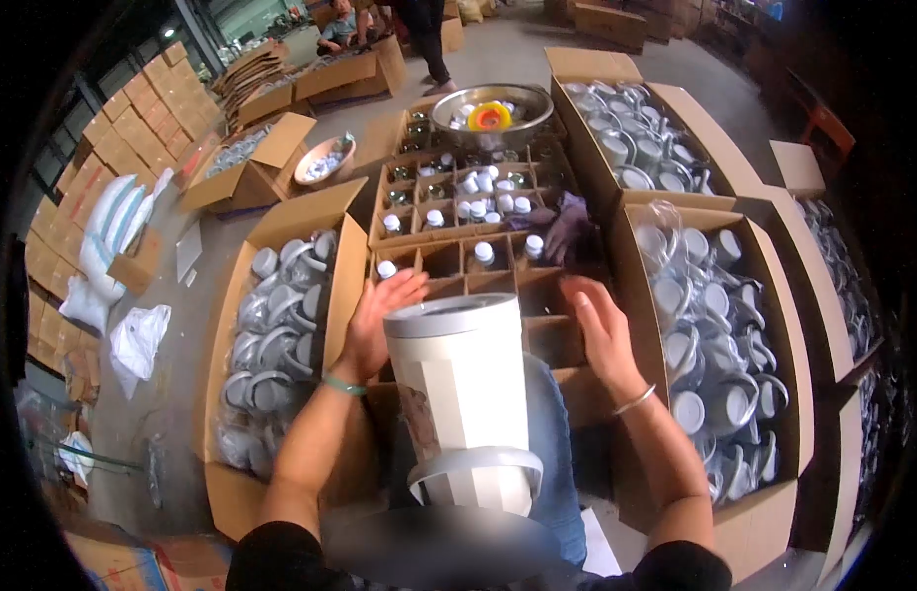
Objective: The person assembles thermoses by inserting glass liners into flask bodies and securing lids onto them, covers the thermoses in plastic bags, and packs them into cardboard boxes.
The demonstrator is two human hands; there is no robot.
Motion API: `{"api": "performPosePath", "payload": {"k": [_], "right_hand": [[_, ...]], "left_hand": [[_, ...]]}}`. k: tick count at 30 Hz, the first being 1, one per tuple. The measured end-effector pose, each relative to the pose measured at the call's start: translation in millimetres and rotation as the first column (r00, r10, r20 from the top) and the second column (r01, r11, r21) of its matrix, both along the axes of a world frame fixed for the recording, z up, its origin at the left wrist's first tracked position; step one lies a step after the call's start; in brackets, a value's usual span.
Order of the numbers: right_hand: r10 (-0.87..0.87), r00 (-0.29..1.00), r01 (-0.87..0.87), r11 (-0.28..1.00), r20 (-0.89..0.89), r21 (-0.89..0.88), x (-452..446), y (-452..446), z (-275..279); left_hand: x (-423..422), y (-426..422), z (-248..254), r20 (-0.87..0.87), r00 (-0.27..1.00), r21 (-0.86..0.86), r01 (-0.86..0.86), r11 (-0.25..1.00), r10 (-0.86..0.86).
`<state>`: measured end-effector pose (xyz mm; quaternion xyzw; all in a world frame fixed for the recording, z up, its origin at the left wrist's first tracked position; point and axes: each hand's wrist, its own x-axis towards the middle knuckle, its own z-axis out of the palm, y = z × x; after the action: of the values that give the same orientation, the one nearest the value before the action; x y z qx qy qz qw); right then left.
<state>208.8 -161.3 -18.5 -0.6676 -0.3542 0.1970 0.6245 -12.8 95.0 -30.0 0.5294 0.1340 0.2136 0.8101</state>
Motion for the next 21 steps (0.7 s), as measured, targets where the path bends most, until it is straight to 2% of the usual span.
{"api": "performPosePath", "payload": {"k": [1,2,3,4,5,6,7,8,10,12,14,15,17,18,19,20,21], "right_hand": [[0.073,0.982,-0.11,0.97,0.172,0.216,-26,13,43],[0.167,0.924,-0.279,0.911,0.345,0.305,-34,22,63],[0.218,0.881,-0.349,0.899,0.421,0.264,-46,28,85],[0.213,0.882,-0.357,0.884,0.42,0.301,-54,41,81],[0.177,0.815,-0.303,0.942,0.553,0.145,-59,52,81],[0.106,0.832,-0.236,0.956,0.545,0.175,-74,61,83],[0.088,0.783,-0.209,0.97,0.616,0.128,-86,68,84],[0.068,0.726,-0.176,0.98,0.685,0.089,-95,74,84],[0.103,0.699,-0.191,0.981,0.708,0.045,-100,83,82],[0.102,0.704,-0.192,0.98,0.703,0.05,-93,87,83],[0.235,0.755,-0.341,0.938,0.613,0.061,-75,82,79],[0.252,0.798,-0.378,0.917,0.548,0.13,-66,79,75],[0.365,0.853,-0.45,0.877,0.373,0.169,-38,74,47],[0.441,0.856,-0.499,0.841,0.269,0.208,-26,77,27],[0.519,0.855,-0.505,0.838,-0.015,0.208,-28,83,17],[0.553,0.779,-0.511,0.833,-0.296,0.212,-29,88,8],[0.571,0.783,-0.547,0.821,-0.248,0.162,-26,94,-6]], "left_hand": [[19,-15,25,0.093,0.995,-0.094,0.037,0.995,-0.028],[26,-29,44,0.18,0.967,-0.204,0.217,0.955,-0.182],[30,-37,48,0.134,0.975,-0.077,0.19,0.979,-0.178],[31,-40,48,0.085,0.982,0.05,0.162,0.986,-0.166],[30,-26,33,0.149,0.968,0.082,0.19,0.978,-0.2],[28,-15,18,0.209,0.95,0.109,0.214,0.971,-0.232],[28,-19,15,0.188,0.962,-0.201,0.233,0.951,-0.196],[30,-10,3,0.229,0.943,-0.289,0.303,0.908,-0.241],[40,-9,-17,0.552,0.788,-0.24,0.461,0.854,-0.271],[35,-3,-23,0.462,0.849,-0.24,0.398,0.885,-0.256],[32,-4,-8,0.25,0.935,-0.106,0.286,0.952,-0.253],[28,-18,22,0.122,0.977,-0.07,0.186,0.98,-0.177],[13,-15,50,-0.073,0.984,0.309,0.177,0.935,-0.162],[0,-20,77,-0.193,0.975,0.495,0.192,0.848,-0.107],[-11,-32,97,-0.116,0.992,0.728,0.113,0.676,-0.04],[-21,-43,109,-0.021,1.0,0.896,0.018,0.445,0.001],[-28,-47,113,0.062,0.996,0.933,-0.037,0.357,-0.057]]}}
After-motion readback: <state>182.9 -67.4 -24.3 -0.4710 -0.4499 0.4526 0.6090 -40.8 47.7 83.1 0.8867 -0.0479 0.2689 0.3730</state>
